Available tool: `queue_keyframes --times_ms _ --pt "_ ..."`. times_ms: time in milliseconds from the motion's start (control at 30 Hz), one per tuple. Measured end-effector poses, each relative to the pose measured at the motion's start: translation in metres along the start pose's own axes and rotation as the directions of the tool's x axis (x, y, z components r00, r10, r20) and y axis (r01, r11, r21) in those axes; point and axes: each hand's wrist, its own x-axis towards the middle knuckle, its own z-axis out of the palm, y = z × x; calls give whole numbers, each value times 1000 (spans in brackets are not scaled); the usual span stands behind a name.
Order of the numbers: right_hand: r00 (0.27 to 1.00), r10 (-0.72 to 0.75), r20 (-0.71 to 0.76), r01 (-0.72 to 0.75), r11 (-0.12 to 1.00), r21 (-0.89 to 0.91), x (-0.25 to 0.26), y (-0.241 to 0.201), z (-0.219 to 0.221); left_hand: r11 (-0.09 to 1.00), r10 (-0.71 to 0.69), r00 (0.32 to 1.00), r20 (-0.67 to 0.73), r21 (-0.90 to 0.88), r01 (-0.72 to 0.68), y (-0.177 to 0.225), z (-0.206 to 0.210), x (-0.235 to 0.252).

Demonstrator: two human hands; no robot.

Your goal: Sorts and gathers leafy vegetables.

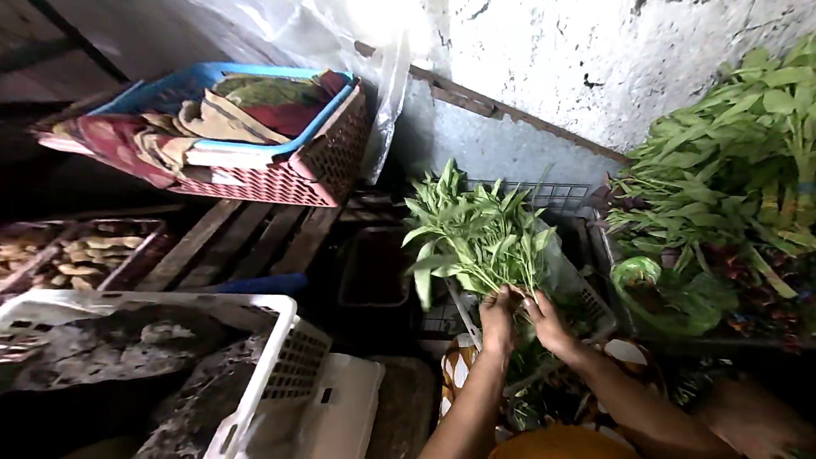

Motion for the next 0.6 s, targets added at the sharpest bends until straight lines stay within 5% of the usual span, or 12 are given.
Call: queue_keyframes --times_ms 167,367,600 --pt "991 -43 -124 31 995 -98 15 -13 -11 994 -18 997 -73 102 26 -2 -17 6" --pt "989 3 150 92 776 -624 9 -48 23 985 -9 999 -36 170 15 -14 -17 -6" --pt "899 -10 437 296 749 -593 21 -28 43 993 102 966 -239 -34 -113 25 -61 27"
